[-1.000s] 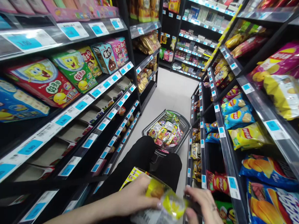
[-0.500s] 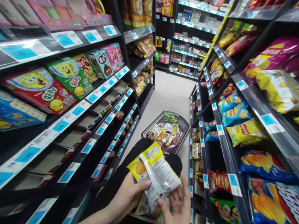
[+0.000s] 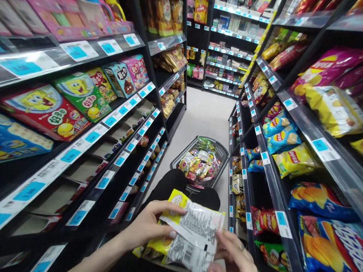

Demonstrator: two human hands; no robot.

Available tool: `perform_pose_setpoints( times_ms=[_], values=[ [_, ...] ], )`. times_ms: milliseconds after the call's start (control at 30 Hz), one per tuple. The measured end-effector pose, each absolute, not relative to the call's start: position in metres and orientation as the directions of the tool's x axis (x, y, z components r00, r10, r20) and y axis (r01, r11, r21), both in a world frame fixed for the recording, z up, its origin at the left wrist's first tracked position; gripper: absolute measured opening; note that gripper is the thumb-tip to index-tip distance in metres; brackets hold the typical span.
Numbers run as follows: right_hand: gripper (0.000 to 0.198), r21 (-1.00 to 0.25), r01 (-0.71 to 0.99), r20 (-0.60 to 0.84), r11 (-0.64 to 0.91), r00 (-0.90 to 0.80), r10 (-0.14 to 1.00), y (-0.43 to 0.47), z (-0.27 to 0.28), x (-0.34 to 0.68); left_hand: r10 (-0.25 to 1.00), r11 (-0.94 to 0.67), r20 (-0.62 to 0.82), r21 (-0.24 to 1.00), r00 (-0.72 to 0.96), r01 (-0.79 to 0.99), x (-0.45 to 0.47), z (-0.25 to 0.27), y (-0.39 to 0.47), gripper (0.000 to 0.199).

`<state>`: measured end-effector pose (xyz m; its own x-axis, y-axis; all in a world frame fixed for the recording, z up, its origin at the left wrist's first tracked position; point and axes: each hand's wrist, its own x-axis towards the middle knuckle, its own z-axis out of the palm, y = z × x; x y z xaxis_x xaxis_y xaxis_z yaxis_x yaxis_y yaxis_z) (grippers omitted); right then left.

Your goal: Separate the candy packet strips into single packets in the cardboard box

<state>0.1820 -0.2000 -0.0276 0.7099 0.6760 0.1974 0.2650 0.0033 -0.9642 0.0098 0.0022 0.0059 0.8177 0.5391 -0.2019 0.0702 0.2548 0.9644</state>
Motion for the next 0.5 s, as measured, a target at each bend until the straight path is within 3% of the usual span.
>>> perform_pose_setpoints(
  times_ms=[100, 233, 333, 433, 500],
  values=[
    [0.046, -0.986, 0.167, 0.096, -0.011, 0.616, 0.782, -0.198, -0.025, 0.182, 0.618, 0.195, -0.152, 0.98, 0.772, 0.037, 0.012, 0.004, -0.004, 0.03],
    [0.03, -0.996, 0.084, 0.058, -0.02, 0.815, 0.576, -0.189, -0.026, 0.16, 0.673, 0.095, -0.07, 0.995, 0.736, 0.008, 0.012, 0.001, -0.013, 0.013],
    [0.024, -0.956, 0.284, 0.221, -0.074, 0.862, 0.456, -0.183, -0.025, 0.149, 0.695, 0.059, -0.04, 0.998, 0.718, -0.002, 0.012, 0.001, -0.015, 0.007],
    [0.015, -0.87, 0.487, 0.411, -0.075, 0.803, 0.432, -0.179, -0.02, 0.15, 0.694, -0.019, 0.005, 1.0, 0.72, 0.011, 0.013, 0.002, -0.016, 0.004],
    [0.008, -0.853, 0.519, 0.45, -0.046, 0.779, 0.436, -0.176, -0.016, 0.151, 0.678, -0.086, 0.033, 0.996, 0.734, 0.035, 0.014, 0.004, -0.017, 0.005]
  ],
)
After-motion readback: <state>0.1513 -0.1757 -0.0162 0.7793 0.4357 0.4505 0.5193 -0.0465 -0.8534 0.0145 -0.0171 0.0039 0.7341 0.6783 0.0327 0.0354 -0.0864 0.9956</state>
